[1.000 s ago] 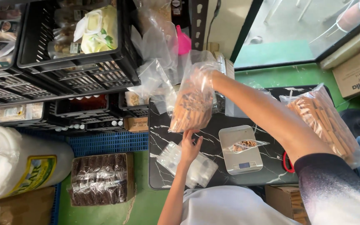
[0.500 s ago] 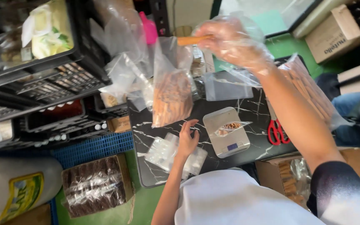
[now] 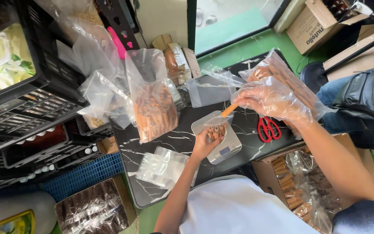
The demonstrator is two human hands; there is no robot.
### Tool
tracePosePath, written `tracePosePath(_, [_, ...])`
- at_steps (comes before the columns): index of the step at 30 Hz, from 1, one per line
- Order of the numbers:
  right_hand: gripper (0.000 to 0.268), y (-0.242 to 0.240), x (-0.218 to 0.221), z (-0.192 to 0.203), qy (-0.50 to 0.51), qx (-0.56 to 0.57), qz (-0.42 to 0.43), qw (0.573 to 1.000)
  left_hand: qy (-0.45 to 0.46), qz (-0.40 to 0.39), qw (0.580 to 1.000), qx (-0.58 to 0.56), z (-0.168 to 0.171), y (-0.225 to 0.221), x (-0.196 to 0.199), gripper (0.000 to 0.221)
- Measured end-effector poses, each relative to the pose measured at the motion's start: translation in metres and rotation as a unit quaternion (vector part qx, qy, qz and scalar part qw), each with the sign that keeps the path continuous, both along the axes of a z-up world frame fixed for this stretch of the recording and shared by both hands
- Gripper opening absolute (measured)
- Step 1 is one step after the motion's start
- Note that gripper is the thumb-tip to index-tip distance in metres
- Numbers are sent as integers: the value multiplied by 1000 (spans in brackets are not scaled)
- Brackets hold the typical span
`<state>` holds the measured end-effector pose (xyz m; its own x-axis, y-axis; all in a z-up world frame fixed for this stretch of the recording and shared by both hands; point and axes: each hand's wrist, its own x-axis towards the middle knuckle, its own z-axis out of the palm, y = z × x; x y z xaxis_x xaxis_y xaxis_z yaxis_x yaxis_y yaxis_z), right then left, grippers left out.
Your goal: Weighing and packaging cinnamon sticks into plastic bags at a workstation.
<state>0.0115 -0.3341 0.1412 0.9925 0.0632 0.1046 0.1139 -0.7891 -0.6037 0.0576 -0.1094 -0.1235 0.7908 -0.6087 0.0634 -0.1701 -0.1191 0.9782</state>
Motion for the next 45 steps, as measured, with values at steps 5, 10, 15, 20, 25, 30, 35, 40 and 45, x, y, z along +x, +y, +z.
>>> tracePosePath(5, [18,17,1,17,-15,-58,29,998,15,-50,997,-63,36,15,-11,39])
tracePosePath(10, [8,27,14,32,-30,-6,61,998,2,-57,994,-97,66,31,-16,36])
tracePosePath(15, [20,16,23,13,-32,42,124,991,19,-66,988,-141,64,41,-13,32])
tracePosePath(20, [26,30,31,56,-81,80,138,984,25,-65,986,-152,77,44,-5,31])
tracePosePath(25, [23,27,35,36,-80,-55,148,984,28,-71,987,-144,84,48,-6,32])
tracePosePath(30, [23,16,41,-8,-61,-106,136,983,40,-46,989,-133,63,50,-7,33])
tracePosePath(35, [24,30,62,-2,262,-58,124,955,35,4,993,-115,73,48,-22,30])
tracePosePath(40, [35,32,72,2,307,-67,141,939,34,41,991,-122,67,50,-28,29])
tracePosePath(45, [66,33,82,-2,397,-42,159,903,73,39,983,-165,95,52,-32,24])
